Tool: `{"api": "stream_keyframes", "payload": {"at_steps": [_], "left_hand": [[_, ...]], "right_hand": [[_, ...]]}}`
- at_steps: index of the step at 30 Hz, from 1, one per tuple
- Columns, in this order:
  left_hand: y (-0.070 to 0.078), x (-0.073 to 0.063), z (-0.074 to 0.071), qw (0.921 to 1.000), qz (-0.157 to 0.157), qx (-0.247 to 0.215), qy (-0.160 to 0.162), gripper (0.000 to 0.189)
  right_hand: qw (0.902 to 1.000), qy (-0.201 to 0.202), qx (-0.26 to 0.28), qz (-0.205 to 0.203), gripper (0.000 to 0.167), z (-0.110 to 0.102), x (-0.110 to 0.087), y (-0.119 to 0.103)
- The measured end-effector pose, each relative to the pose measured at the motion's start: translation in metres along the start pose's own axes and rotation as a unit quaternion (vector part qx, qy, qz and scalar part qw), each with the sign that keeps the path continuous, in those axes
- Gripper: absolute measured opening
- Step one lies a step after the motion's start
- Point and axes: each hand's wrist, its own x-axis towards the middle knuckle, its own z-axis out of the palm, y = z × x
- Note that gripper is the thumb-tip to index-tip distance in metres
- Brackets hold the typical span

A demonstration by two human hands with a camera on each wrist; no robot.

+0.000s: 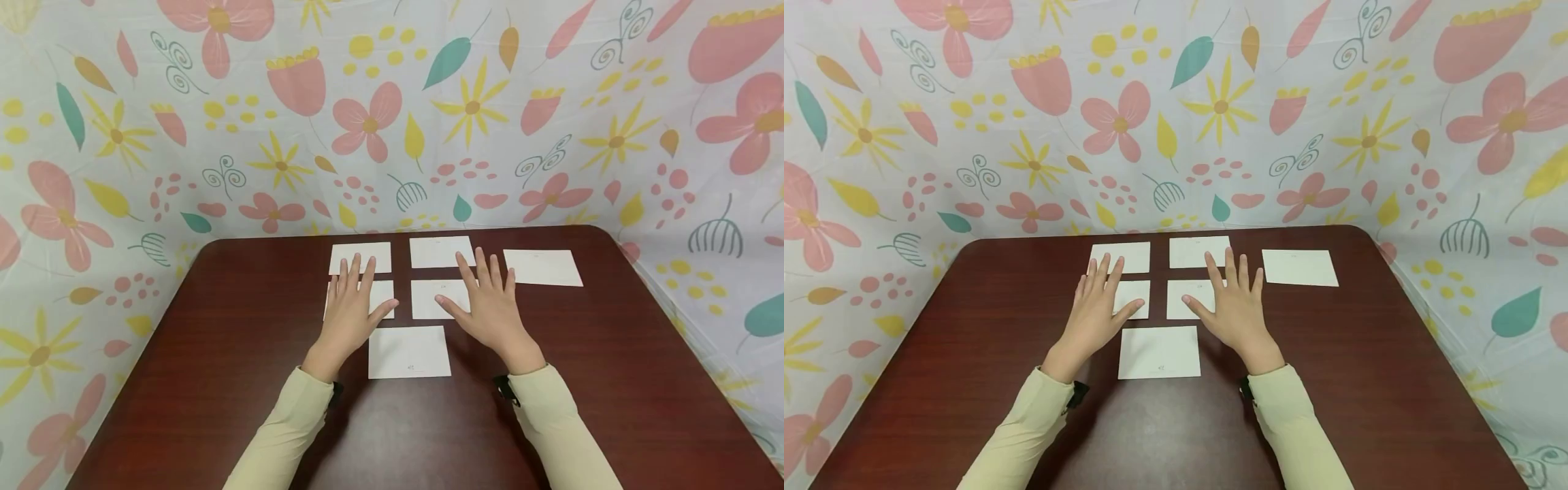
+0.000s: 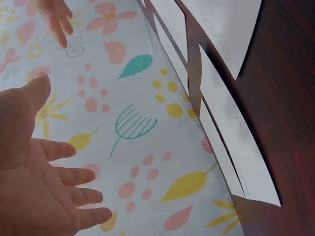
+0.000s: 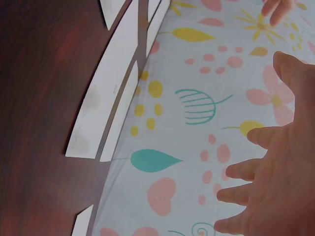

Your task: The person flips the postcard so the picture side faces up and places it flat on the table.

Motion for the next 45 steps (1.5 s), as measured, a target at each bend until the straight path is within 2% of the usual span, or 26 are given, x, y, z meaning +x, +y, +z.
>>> {"api": "stream_keyframes", "payload": {"at_steps": [4,12,17,20,23,28,37,40,45], "left_hand": [[0.001,-0.003,-0.002,0.9997,0.009,-0.023,0.006,0.081],[0.003,-0.011,-0.005,0.9975,0.023,-0.063,0.023,0.076],[0.004,-0.016,-0.003,0.9934,0.010,-0.109,0.034,0.074],[0.004,-0.020,0.000,0.9885,-0.004,-0.145,0.040,0.073],[0.003,-0.024,0.004,0.9821,-0.016,-0.184,0.037,0.073],[0.001,-0.029,0.008,0.9721,-0.039,-0.231,0.012,0.074],[-0.001,-0.039,0.016,0.9516,-0.065,-0.299,-0.023,0.073],[-0.004,-0.042,0.021,0.9413,-0.071,-0.327,-0.044,0.073],[-0.008,-0.047,0.030,0.9154,-0.092,-0.385,-0.073,0.073]], "right_hand": [[0.9997,-0.006,0.021,-0.006,0.087,-0.001,-0.002,0.000],[0.9965,0.006,0.079,-0.026,0.086,-0.001,-0.006,0.001],[0.9927,0.007,0.115,-0.038,0.085,0.001,-0.009,0.001],[0.9879,-0.008,0.151,-0.034,0.086,0.003,-0.011,0.001],[0.9795,-0.031,0.198,-0.017,0.088,0.005,-0.013,0.001],[0.9635,-0.057,0.261,0.014,0.087,0.010,-0.017,0.000],[0.9348,-0.097,0.341,0.014,0.080,0.016,-0.030,-0.001],[0.9237,-0.111,0.366,0.017,0.079,0.019,-0.032,-0.001],[0.9071,-0.137,0.396,0.034,0.076,0.024,-0.036,-0.002]]}}
